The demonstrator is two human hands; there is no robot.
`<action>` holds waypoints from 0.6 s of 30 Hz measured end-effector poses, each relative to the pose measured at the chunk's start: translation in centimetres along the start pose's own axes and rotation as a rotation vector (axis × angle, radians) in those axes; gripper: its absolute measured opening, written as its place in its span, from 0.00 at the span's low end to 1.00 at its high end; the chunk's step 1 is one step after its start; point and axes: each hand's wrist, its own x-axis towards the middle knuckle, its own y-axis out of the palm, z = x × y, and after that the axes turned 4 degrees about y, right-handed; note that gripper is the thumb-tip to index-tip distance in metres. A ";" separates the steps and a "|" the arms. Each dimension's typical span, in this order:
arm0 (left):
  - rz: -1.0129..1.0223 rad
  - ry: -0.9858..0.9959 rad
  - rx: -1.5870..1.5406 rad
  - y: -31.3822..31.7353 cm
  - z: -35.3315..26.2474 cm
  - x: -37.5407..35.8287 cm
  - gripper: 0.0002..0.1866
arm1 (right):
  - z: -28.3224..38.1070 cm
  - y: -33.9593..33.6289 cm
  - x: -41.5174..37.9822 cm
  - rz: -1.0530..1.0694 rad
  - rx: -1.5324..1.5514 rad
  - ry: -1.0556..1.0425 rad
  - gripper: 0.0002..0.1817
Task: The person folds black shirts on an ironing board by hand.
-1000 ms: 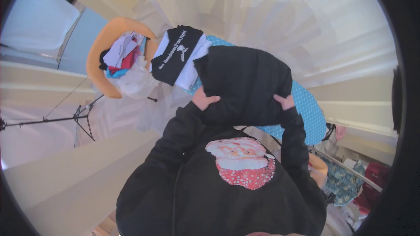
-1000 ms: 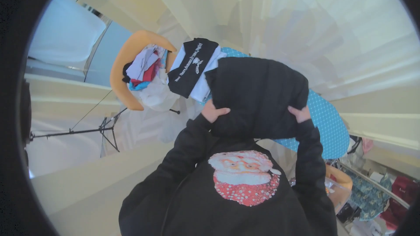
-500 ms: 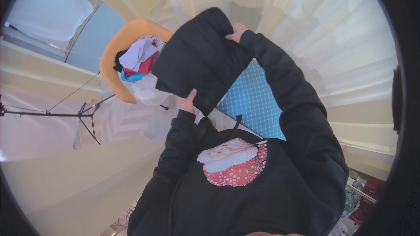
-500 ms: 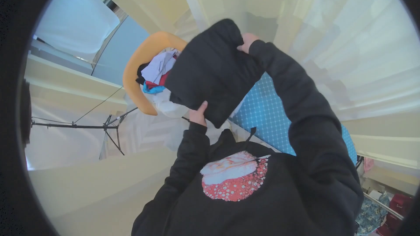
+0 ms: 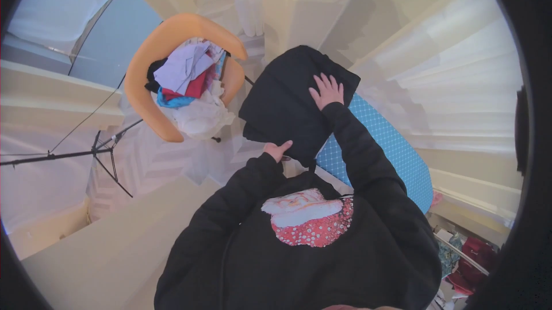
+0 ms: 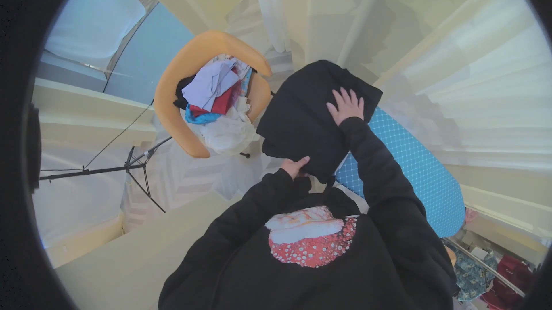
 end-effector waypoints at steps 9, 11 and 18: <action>0.097 -0.039 -0.024 -0.2 -0.2 -0.4 0.32 | 1.6 -2.0 -1.5 0.026 0.038 0.015 0.30; 0.068 -0.016 -0.053 0.0 -0.7 -1.6 0.30 | 0.4 -1.2 -1.7 0.079 0.034 0.045 0.31; 0.007 0.040 -0.116 1.1 -0.3 -3.1 0.27 | -3.2 -1.7 2.4 0.122 -0.004 0.173 0.33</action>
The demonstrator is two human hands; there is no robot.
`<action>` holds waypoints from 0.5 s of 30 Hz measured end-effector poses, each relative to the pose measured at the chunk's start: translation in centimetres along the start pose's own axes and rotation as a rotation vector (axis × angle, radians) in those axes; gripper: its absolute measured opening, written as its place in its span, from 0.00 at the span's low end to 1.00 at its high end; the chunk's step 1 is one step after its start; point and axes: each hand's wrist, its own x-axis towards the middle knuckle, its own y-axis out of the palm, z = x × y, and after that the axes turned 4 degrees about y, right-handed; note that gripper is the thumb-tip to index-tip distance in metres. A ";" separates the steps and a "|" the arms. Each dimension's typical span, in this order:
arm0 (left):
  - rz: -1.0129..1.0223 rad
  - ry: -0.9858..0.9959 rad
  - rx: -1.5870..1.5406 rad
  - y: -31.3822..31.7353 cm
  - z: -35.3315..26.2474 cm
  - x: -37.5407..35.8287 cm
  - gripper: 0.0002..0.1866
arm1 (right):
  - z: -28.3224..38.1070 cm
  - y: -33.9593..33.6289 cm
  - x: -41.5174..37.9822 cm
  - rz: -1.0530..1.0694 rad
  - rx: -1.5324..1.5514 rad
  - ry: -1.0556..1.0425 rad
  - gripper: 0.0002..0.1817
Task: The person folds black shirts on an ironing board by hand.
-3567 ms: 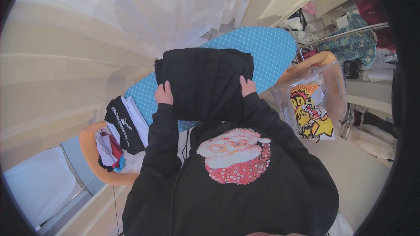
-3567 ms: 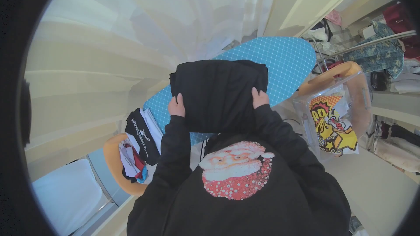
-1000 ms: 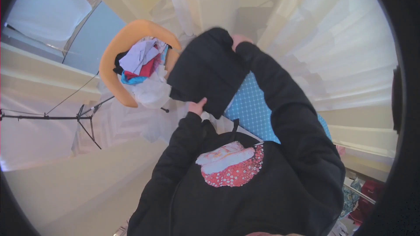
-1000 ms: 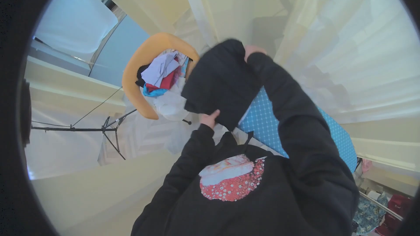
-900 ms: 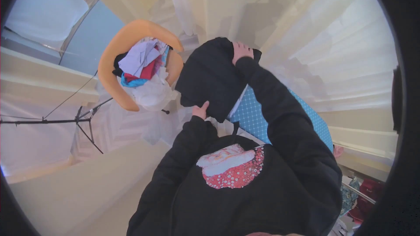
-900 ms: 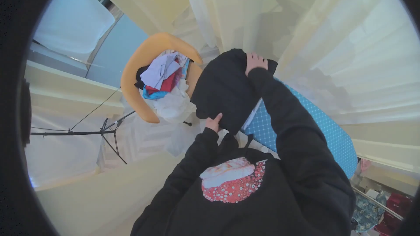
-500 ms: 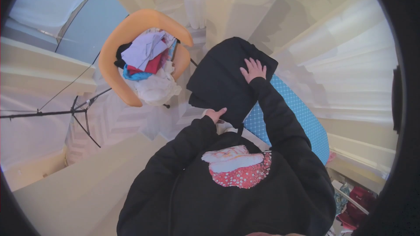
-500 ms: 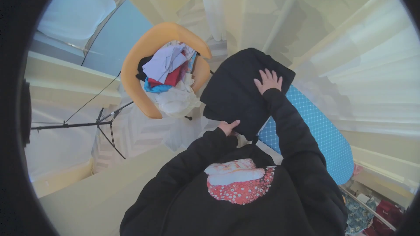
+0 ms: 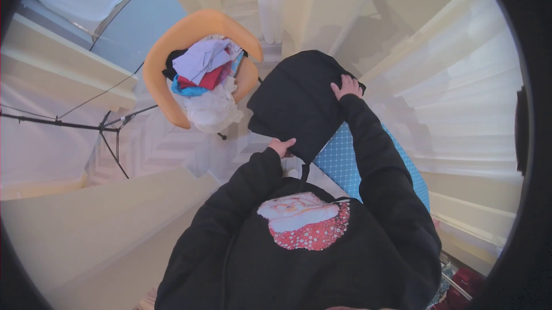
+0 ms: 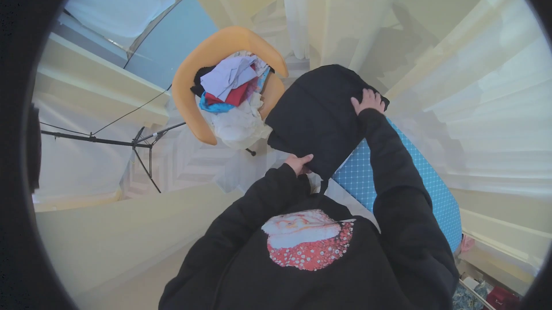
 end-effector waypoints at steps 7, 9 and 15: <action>-0.030 -0.020 0.069 1.0 -1.0 -2.1 0.25 | 6.3 -3.0 1.7 -0.156 0.071 -0.503 0.26; -0.048 0.004 0.095 0.9 0.0 -1.1 0.25 | 6.9 -1.5 3.0 -0.057 0.060 -0.447 0.31; -0.096 0.002 0.092 -0.2 2.8 0.1 0.27 | 4.9 0.4 5.7 0.235 0.131 -0.065 0.36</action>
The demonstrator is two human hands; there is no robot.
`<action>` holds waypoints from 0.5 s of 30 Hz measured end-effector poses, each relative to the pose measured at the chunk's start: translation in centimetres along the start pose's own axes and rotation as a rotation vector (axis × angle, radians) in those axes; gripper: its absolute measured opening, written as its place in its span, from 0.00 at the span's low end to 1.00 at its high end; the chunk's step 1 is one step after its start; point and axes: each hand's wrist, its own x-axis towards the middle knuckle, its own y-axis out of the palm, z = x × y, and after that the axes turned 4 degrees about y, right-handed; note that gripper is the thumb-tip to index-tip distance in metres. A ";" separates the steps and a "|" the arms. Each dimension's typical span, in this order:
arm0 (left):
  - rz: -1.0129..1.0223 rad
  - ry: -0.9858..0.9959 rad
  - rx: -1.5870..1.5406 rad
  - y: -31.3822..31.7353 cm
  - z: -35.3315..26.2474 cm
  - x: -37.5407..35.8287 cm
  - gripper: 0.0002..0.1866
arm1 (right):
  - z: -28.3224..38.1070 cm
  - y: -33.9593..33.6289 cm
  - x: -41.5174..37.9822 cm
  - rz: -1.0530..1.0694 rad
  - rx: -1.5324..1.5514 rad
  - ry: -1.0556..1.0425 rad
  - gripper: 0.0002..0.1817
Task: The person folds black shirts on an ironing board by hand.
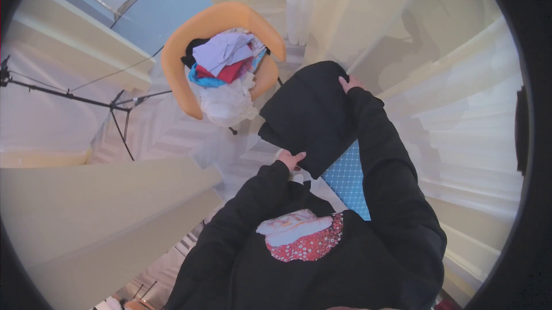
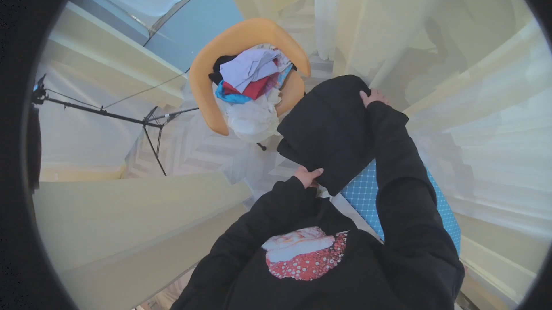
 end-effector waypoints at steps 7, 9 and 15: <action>0.090 -0.010 0.025 0.3 2.1 2.7 0.32 | 2.1 1.2 -9.5 -0.329 -0.157 -0.431 0.31; 0.104 -0.031 0.066 0.2 1.6 2.4 0.34 | 1.3 3.0 -11.1 -0.304 -0.216 -0.455 0.31; 0.233 -0.051 0.697 -2.1 -4.2 -1.5 0.25 | 0.9 2.5 -13.9 -0.283 -0.291 -0.448 0.32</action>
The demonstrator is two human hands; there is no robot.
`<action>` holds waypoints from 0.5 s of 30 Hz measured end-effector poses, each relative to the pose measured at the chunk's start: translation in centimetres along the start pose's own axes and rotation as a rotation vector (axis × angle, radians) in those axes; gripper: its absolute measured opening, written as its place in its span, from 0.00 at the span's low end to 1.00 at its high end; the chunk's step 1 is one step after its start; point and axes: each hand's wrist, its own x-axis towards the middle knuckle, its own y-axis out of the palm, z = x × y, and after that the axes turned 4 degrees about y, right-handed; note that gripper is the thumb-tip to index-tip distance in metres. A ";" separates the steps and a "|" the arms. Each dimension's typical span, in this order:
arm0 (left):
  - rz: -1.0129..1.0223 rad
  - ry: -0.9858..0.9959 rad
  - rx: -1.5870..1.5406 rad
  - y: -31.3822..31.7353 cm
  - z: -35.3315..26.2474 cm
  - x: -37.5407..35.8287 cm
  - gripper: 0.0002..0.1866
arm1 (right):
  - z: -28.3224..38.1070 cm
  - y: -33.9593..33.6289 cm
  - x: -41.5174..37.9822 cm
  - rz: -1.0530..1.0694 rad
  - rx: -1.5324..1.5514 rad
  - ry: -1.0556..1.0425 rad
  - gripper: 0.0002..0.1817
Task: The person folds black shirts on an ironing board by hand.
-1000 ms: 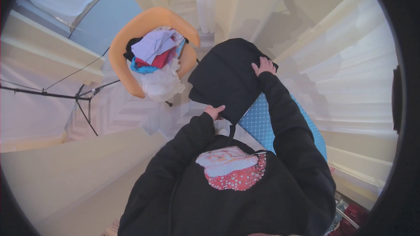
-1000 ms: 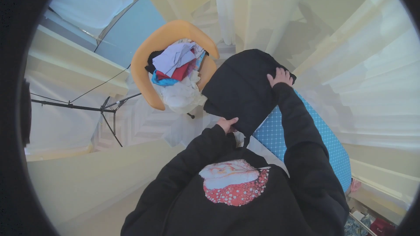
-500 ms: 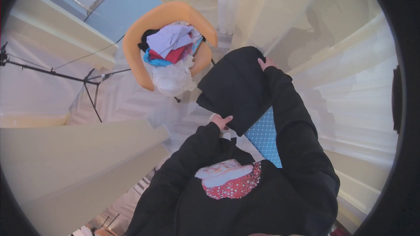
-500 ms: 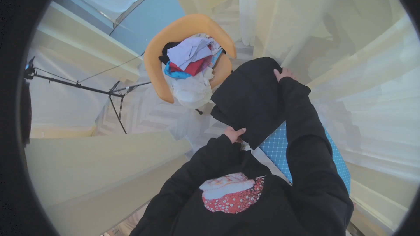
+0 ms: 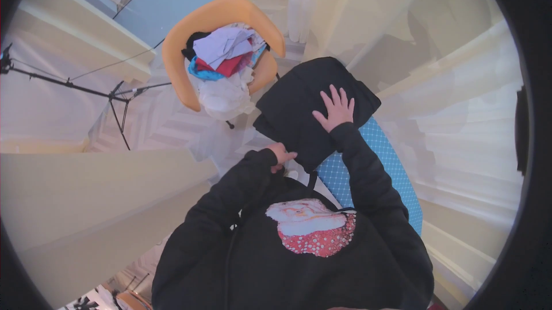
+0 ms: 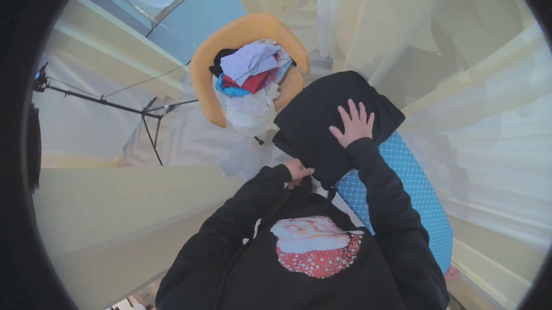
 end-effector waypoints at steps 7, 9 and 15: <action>-0.825 0.679 0.584 -6.3 -6.6 2.3 0.27 | 0.0 3.8 -6.8 -0.133 0.074 0.040 0.34; -0.873 0.669 0.642 -6.9 -7.6 5.8 0.31 | -0.3 4.2 -6.9 -0.145 0.089 0.074 0.34; -0.823 0.385 0.723 -3.8 -8.9 9.1 0.35 | -2.0 2.1 -7.0 0.022 0.130 0.114 0.31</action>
